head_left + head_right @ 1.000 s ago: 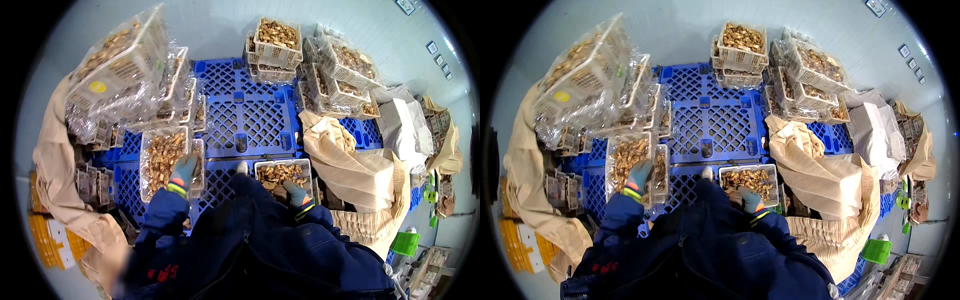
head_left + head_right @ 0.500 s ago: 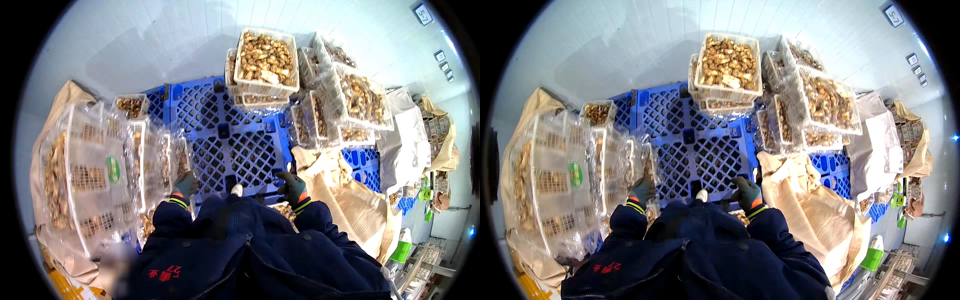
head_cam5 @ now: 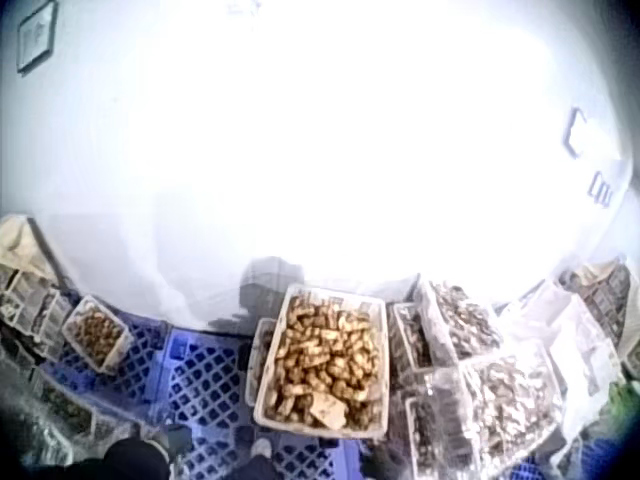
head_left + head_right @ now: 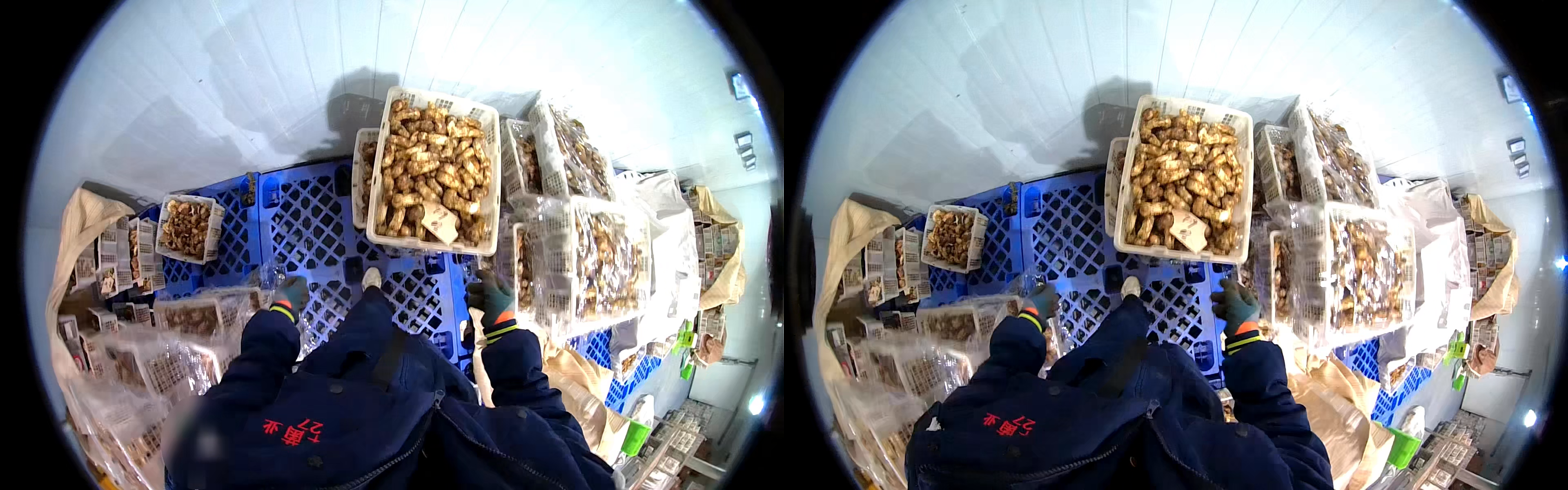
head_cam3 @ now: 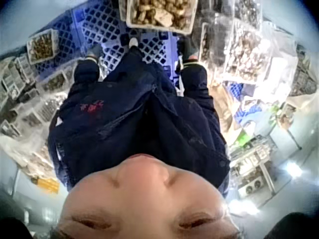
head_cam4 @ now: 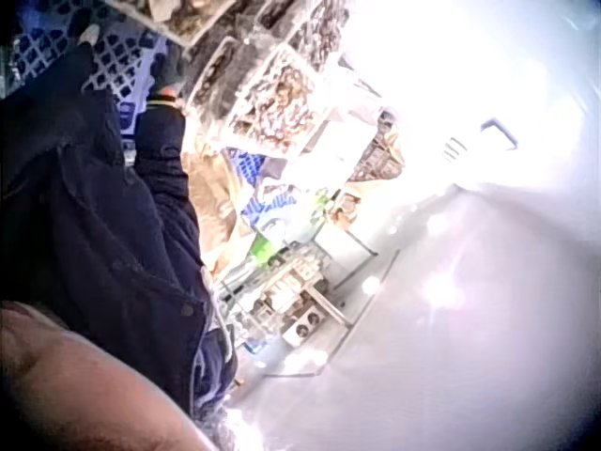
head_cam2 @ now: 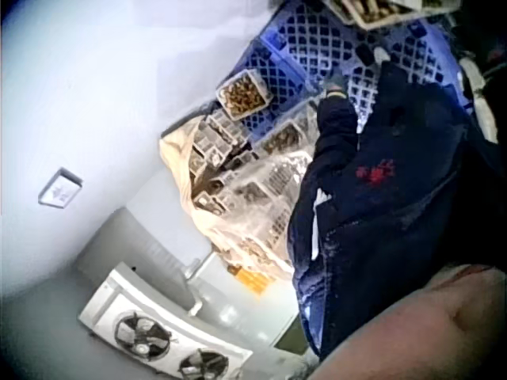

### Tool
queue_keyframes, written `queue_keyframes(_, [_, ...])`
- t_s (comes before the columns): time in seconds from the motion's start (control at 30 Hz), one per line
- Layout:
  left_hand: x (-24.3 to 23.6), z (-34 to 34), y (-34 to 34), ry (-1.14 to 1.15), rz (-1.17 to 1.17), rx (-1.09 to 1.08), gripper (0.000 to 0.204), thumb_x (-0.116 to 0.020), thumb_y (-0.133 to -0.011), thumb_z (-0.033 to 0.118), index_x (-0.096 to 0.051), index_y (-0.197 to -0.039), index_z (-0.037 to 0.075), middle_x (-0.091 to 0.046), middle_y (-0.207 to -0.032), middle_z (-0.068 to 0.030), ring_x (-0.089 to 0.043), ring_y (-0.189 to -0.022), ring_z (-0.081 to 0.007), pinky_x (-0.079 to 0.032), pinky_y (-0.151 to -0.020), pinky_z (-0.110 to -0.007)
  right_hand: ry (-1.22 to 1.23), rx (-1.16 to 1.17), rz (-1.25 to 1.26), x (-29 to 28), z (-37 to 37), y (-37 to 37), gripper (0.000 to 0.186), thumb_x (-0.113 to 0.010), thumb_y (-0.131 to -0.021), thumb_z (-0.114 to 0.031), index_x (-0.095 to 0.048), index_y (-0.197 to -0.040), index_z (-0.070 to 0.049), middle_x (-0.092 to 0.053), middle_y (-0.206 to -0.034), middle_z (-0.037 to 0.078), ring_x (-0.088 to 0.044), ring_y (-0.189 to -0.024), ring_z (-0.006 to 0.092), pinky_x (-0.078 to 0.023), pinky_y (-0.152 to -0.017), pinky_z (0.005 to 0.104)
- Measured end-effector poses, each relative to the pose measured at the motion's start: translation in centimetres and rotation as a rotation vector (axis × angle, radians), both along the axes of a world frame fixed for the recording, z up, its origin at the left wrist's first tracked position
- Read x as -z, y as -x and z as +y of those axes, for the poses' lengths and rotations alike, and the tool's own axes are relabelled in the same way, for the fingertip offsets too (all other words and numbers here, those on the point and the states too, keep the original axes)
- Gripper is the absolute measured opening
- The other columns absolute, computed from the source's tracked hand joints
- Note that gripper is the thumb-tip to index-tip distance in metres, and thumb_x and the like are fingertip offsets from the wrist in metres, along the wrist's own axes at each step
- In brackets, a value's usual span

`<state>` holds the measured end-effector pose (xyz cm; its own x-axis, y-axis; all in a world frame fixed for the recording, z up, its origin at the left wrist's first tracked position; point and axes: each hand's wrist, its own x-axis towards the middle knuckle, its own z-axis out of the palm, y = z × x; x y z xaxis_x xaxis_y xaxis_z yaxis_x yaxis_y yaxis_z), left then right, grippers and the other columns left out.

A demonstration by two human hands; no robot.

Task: The person carries a white plastic basket filled with ginger roots through a warehouse, inspects several roots by hand, and then places the basket onto a stack of similar baskets.

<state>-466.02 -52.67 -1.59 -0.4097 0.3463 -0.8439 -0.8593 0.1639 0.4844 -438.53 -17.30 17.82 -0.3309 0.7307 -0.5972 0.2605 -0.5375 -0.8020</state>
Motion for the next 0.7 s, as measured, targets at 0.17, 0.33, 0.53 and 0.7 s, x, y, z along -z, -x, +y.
queue_keyframes(0.17, [7.8,3.7,9.7,-0.511,-0.475,-0.465,0.029,-0.062,-0.079,0.023,-0.058,-0.102,0.005,-0.059,-0.087,-0.0089,-0.053,-0.076,-0.0158,-0.045,-0.067,-0.034,-0.021,0.117,0.254,3.9,9.9,6.9,0.010,-0.062,-0.082,-0.020,-0.056,-0.081,-0.011,-0.056,-0.068,0.004,-0.045,-0.047,0.0104,-0.033,-0.040,0.0223])
queue_keyframes(0.33, [5.0,14.9,16.0,-0.749,-0.408,0.084,0.014,-0.057,-0.081,0.026,-0.051,-0.089,0.016,-0.050,-0.075,-0.0052,-0.048,-0.073,-0.0207,-0.040,-0.065,-0.032,-0.007,0.278,0.155,9.7,21.3,12.3,0.019,-0.062,-0.082,-0.025,-0.060,-0.096,-0.013,-0.055,-0.069,0.000,-0.050,-0.058,0.0130,-0.039,-0.048,0.0279])
queue_keyframes(0.53, [-4.4,26.6,4.7,0.009,0.548,-0.058,0.039,-0.063,-0.085,0.019,-0.051,-0.117,0.001,-0.057,-0.097,-0.0071,-0.053,-0.090,-0.0150,-0.043,-0.079,-0.023,-0.177,0.209,0.075,13.0,23.8,17.3,0.039,-0.066,-0.082,-0.022,-0.056,-0.111,0.002,-0.062,-0.100,0.008,-0.057,-0.087,0.0148,-0.045,-0.075,0.0274])
queue_keyframes(0.7, [-5.7,25.6,3.8,0.131,0.543,-0.107,0.028,-0.064,-0.083,0.017,-0.059,-0.104,-0.001,-0.061,-0.086,-0.0025,-0.055,-0.074,-0.0118,-0.044,-0.066,-0.025,-0.171,0.230,0.056,12.9,23.4,17.7,0.035,-0.066,-0.081,-0.019,-0.058,-0.109,0.002,-0.063,-0.094,0.007,-0.057,-0.079,0.0152,-0.046,-0.071,0.0275])
